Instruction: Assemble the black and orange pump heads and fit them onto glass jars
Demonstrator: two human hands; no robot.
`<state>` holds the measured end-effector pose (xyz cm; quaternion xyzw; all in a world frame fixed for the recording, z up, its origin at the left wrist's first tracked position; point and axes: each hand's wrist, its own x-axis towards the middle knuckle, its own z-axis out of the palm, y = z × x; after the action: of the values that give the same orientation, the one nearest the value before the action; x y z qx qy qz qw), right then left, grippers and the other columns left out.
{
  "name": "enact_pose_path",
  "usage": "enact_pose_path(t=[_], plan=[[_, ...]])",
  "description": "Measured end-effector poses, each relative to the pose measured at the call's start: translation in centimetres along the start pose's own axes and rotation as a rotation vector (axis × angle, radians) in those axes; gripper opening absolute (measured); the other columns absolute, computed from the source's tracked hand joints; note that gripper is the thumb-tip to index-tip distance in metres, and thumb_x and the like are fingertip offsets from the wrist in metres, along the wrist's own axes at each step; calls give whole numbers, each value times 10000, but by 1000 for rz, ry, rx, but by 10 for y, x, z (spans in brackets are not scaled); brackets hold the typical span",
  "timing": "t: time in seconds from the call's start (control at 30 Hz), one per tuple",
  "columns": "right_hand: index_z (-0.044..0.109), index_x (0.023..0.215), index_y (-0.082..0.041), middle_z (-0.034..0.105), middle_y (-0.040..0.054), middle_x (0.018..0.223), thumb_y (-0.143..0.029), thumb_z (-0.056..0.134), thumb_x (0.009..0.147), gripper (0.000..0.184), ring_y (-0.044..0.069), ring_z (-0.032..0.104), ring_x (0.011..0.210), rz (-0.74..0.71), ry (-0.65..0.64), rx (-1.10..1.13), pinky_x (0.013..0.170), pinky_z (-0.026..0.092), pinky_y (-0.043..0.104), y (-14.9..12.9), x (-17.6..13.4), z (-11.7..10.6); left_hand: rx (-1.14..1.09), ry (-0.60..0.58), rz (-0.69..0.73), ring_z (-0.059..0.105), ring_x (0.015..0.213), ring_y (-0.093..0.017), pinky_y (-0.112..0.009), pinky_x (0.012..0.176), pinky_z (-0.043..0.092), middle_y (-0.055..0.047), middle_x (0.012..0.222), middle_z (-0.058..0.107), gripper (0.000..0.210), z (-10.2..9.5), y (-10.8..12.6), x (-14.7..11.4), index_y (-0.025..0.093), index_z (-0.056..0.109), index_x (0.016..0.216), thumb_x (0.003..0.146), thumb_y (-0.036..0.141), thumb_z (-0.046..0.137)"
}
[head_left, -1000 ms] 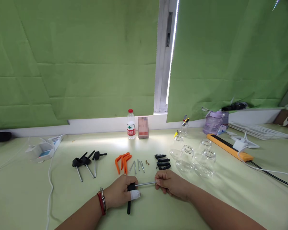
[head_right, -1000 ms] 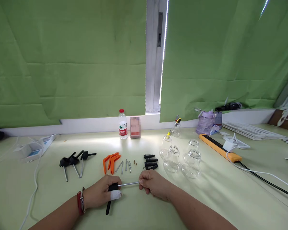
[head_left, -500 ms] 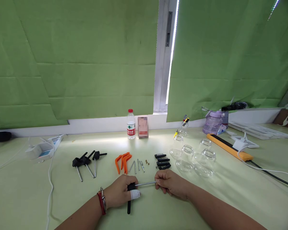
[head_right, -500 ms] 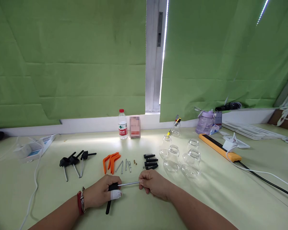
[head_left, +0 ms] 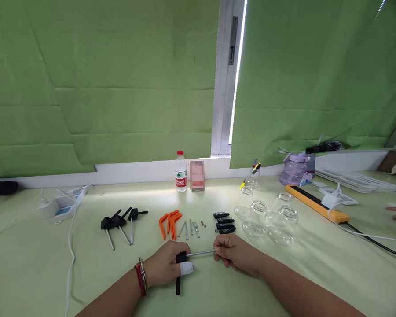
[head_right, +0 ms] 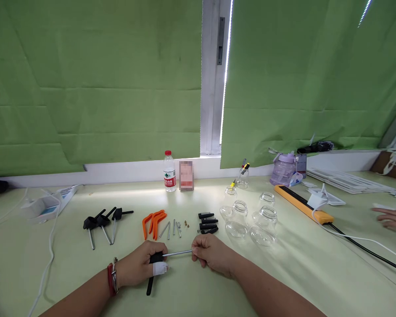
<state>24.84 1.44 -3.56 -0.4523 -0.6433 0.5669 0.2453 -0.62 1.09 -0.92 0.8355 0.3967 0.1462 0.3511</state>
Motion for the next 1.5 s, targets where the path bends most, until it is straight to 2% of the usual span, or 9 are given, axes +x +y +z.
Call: enact_pose_path(t=[0.1,0.2,0.37,0.47,0.73,1.03,1.17,1.27,1.5], plan=[[550,779,-174,534,-17,614,-446,460,857,297,61,370,458,-31,17,-21,410,257,186,-2,-2,1,68,129,26,405,575,-113,-212,523,320,33,630,471,212,-2,-2,0,176,558,750,759,387,573],[543,813,-175,585,9,740,-497,451,858,338,59,413,494,-41,16,-5,411,259,180,-6,-4,2,168,485,-52,486,644,-149,-240,589,369,-2,686,532,242,-15,-8,2,186,552,758,809,416,497],[543,838,-176,596,17,803,-522,458,849,357,56,431,513,-20,5,10,411,271,172,-9,-6,2,341,934,-517,584,823,-228,-282,599,391,-61,998,619,299,-52,-36,-2,212,566,882,807,470,434],[545,837,-173,597,18,803,-524,449,853,364,54,429,510,-22,6,11,408,272,170,-8,-5,2,365,808,-743,610,827,-262,-291,536,378,-79,1045,635,351,-68,-55,-6,222,575,976,783,474,426],[536,840,-172,595,19,809,-510,449,854,349,56,435,517,-17,-1,15,407,277,165,-10,-6,2,463,687,-755,621,730,-257,-293,523,381,-90,935,665,373,-65,-65,-4,197,601,776,749,542,459],[529,815,-183,549,-6,687,-283,434,858,144,93,482,538,-98,187,-237,504,365,207,-4,-2,6,631,894,-725,540,1012,-299,-364,693,444,-130,1118,590,392,-83,-72,-14,168,597,1026,888,310,259],[574,980,-190,605,74,1045,-187,401,842,222,181,578,863,-300,386,-618,751,438,292,-3,6,11,680,912,-751,484,1105,-318,-401,836,416,-137,1233,533,394,-89,-89,-17,138,562,1152,824,226,361],[531,1186,-188,442,89,1365,-133,356,840,392,216,564,1032,-344,354,-845,867,417,320,-3,19,16,697,893,-761,467,1130,-315,-400,845,413,-130,1264,518,457,-88,-96,-17,147,517,1227,791,222,403],[491,1254,-164,417,111,1394,-93,383,810,463,227,617,944,-252,338,-1124,767,445,299,-4,44,21,746,912,-820,420,1134,-360,-459,895,334,-157,1242,503,534,-83,-102,-18,172,492,1268,739,242,474]])
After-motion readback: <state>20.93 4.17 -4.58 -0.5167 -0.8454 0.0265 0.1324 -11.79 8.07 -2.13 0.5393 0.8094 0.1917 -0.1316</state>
